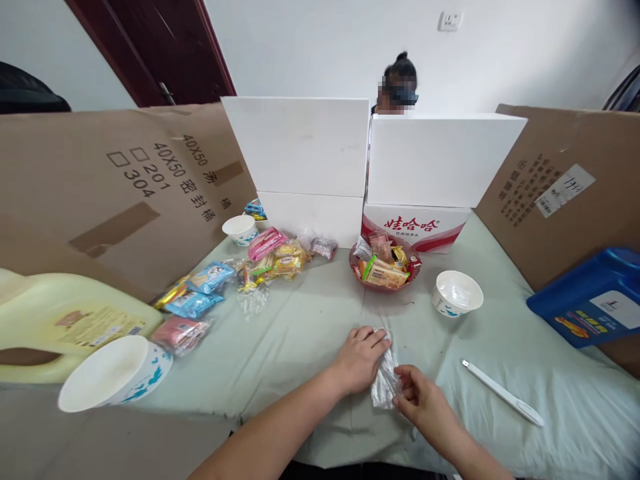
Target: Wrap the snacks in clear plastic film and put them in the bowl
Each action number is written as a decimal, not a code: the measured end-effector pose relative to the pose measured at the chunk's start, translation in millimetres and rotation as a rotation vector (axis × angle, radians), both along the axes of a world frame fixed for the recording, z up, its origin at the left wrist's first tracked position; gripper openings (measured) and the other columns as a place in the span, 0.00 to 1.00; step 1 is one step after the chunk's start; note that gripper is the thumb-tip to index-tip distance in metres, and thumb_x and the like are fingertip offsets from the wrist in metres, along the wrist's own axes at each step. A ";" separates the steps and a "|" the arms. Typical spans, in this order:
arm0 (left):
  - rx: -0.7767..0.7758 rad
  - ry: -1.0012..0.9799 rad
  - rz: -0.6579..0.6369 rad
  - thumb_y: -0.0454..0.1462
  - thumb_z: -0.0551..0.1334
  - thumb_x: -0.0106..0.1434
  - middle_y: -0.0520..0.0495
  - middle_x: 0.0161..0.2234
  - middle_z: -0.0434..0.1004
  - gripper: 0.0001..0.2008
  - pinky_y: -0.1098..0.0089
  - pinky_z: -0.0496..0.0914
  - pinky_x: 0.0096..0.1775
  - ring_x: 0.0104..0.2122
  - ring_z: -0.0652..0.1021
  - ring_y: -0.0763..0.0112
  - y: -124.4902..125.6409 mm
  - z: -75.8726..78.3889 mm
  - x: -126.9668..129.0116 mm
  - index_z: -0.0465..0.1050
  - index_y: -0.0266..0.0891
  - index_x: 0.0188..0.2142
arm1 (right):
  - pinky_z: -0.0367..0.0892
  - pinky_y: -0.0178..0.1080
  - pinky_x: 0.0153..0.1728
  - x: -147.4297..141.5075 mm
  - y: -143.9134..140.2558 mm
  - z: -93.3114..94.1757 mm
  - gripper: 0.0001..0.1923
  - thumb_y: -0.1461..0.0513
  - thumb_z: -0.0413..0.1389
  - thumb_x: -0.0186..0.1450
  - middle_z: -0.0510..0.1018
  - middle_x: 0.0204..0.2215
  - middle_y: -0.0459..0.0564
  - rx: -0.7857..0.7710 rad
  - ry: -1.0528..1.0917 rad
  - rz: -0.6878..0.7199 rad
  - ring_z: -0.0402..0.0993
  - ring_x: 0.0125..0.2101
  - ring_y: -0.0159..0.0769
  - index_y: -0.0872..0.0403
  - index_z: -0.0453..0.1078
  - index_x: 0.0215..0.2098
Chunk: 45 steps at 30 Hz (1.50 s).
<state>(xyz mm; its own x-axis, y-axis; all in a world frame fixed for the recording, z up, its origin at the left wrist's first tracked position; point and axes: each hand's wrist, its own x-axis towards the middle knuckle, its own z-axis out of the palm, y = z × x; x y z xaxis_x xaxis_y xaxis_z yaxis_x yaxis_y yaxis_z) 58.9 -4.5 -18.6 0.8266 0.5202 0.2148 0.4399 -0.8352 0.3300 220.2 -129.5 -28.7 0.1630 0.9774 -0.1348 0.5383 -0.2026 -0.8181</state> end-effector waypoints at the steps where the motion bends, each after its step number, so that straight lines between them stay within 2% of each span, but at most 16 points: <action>1: -0.008 0.006 -0.014 0.29 0.58 0.57 0.47 0.59 0.67 0.26 0.54 0.64 0.50 0.52 0.67 0.54 0.0 0.8 0.3 0.66 0.44 0.56 | 0.73 0.42 0.36 0.3 -5.1 3.1 0.16 0.64 0.55 0.58 0.76 0.38 0.51 0.105 -0.128 -0.014 0.76 0.35 0.39 0.51 0.67 0.45; 3: -0.017 0.001 -0.026 0.29 0.59 0.56 0.48 0.59 0.66 0.28 0.53 0.63 0.51 0.53 0.66 0.54 0.1 1.2 -0.4 0.66 0.44 0.57 | 0.70 0.49 0.46 0.0 -12.4 9.7 0.14 0.62 0.55 0.61 0.73 0.48 0.57 0.341 -0.422 -0.007 0.71 0.49 0.48 0.50 0.68 0.47; 5: -0.014 -0.009 -0.025 0.29 0.59 0.56 0.48 0.60 0.66 0.28 0.54 0.62 0.51 0.53 0.66 0.54 0.3 0.9 -2.2 0.65 0.44 0.57 | 0.65 0.52 0.53 -3.0 -17.4 13.1 0.19 0.60 0.55 0.63 0.70 0.54 0.56 0.502 -0.645 0.150 0.64 0.56 0.50 0.50 0.65 0.53; 7: -0.006 -0.003 -0.020 0.30 0.58 0.57 0.48 0.60 0.66 0.28 0.54 0.62 0.51 0.53 0.66 0.55 1.2 0.5 -3.9 0.65 0.45 0.58 | 0.65 0.48 0.54 -8.9 -22.0 10.7 0.25 0.60 0.56 0.63 0.69 0.56 0.55 0.556 -0.764 0.374 0.62 0.58 0.47 0.52 0.62 0.58; 9: 0.004 0.006 -0.004 0.31 0.58 0.59 0.48 0.60 0.66 0.27 0.53 0.61 0.51 0.53 0.66 0.55 2.9 0.0 -5.4 0.64 0.46 0.58 | 0.66 0.45 0.52 -14.8 -27.3 3.6 0.29 0.62 0.55 0.62 0.70 0.57 0.55 0.575 -0.836 0.485 0.64 0.56 0.45 0.56 0.60 0.60; 13: 0.021 0.016 0.029 0.32 0.57 0.61 0.49 0.61 0.64 0.27 0.51 0.59 0.52 0.54 0.64 0.53 6.1 -0.9 -7.2 0.62 0.47 0.60 | 0.66 0.43 0.50 -16.8 -32.2 -4.9 0.26 0.64 0.54 0.62 0.72 0.55 0.55 0.592 -0.836 0.470 0.68 0.53 0.43 0.56 0.61 0.59; 19: 0.020 -0.059 0.009 0.32 0.59 0.59 0.44 0.61 0.63 0.26 0.51 0.58 0.53 0.55 0.64 0.53 6.3 0.6 -12.1 0.64 0.42 0.58 | 0.65 0.48 0.50 -12.7 -10.5 8.2 0.19 0.60 0.56 0.64 0.75 0.50 0.55 0.542 -0.708 0.373 0.70 0.50 0.45 0.53 0.66 0.53; 22: 0.023 -0.161 -0.025 0.32 0.58 0.60 0.43 0.53 0.71 0.16 0.54 0.58 0.54 0.53 0.66 0.56 7.0 -0.6 -14.7 0.72 0.42 0.48 | 0.66 0.46 0.48 -17.7 -7.1 7.5 0.13 0.62 0.53 0.66 0.76 0.46 0.53 0.554 -0.694 0.378 0.71 0.46 0.42 0.51 0.68 0.49; 25: -0.018 -0.179 -0.095 0.33 0.58 0.63 0.47 0.43 0.76 0.09 0.58 0.61 0.52 0.48 0.69 0.61 8.5 -2.8 -14.6 0.75 0.43 0.41 | 0.66 0.46 0.47 -22.3 -13.7 3.3 0.13 0.65 0.50 0.67 0.77 0.45 0.53 0.592 -0.723 0.365 0.72 0.45 0.42 0.52 0.68 0.49; 28: -0.054 -0.187 -0.110 0.34 0.60 0.63 0.47 0.41 0.77 0.08 0.59 0.62 0.50 0.46 0.70 0.62 9.6 -3.9 -13.2 0.76 0.44 0.41 | 0.67 0.45 0.47 -22.4 -21.0 3.7 0.14 0.67 0.48 0.67 0.77 0.43 0.53 0.625 -0.720 0.381 0.72 0.44 0.41 0.52 0.68 0.49; 32: -0.115 -0.194 -0.162 0.35 0.61 0.62 0.48 0.41 0.78 0.07 0.59 0.62 0.51 0.47 0.71 0.62 10.0 -3.6 -12.9 0.76 0.44 0.39 | 0.64 0.47 0.51 -17.1 -16.3 16.6 0.15 0.69 0.44 0.68 0.78 0.41 0.52 0.672 -0.653 0.438 0.71 0.48 0.41 0.52 0.69 0.46; 34: -0.163 -0.196 -0.171 0.37 0.62 0.61 0.48 0.42 0.78 0.09 0.59 0.62 0.52 0.47 0.71 0.61 10.5 -4.0 -13.0 0.75 0.44 0.41 | 0.66 0.45 0.48 -13.4 -5.2 24.3 0.13 0.68 0.44 0.69 0.78 0.38 0.51 0.620 -0.585 0.473 0.72 0.45 0.39 0.52 0.69 0.43; 36: -0.217 -0.214 -0.151 0.37 0.63 0.59 0.47 0.43 0.78 0.18 0.59 0.62 0.52 0.47 0.71 0.60 11.5 -5.5 -13.2 0.70 0.43 0.50 | 0.68 0.40 0.41 -10.0 11.1 28.6 0.13 0.66 0.42 0.70 0.77 0.34 0.49 0.502 -0.526 0.470 0.74 0.38 0.36 0.52 0.68 0.41; 40: -0.303 -0.231 -0.082 0.32 0.63 0.55 0.46 0.46 0.76 0.38 0.57 0.64 0.52 0.47 0.72 0.60 14.6 -10.9 -13.7 0.51 0.42 0.64 | 0.66 0.34 0.33 -7.9 48.2 22.7 0.12 0.63 0.42 0.71 0.78 0.37 0.49 0.210 -0.570 0.301 0.76 0.34 0.33 0.51 0.67 0.43; 42: -0.327 -0.221 -0.058 0.30 0.62 0.53 0.45 0.48 0.74 0.42 0.55 0.64 0.53 0.48 0.72 0.59 16.0 -13.5 -14.5 0.46 0.42 0.65 | 0.65 0.33 0.32 -9.9 62.1 15.7 0.12 0.63 0.42 0.72 0.78 0.38 0.50 0.141 -0.627 0.223 0.77 0.34 0.34 0.51 0.66 0.43; 45: -0.342 -0.267 -0.042 0.28 0.59 0.53 0.44 0.52 0.70 0.41 0.54 0.65 0.54 0.49 0.71 0.60 16.7 -15.4 -15.9 0.45 0.44 0.65 | 0.61 0.34 0.26 -14.5 72.6 7.0 0.11 0.62 0.42 0.72 0.77 0.35 0.51 0.087 -0.705 0.148 0.76 0.29 0.35 0.52 0.65 0.40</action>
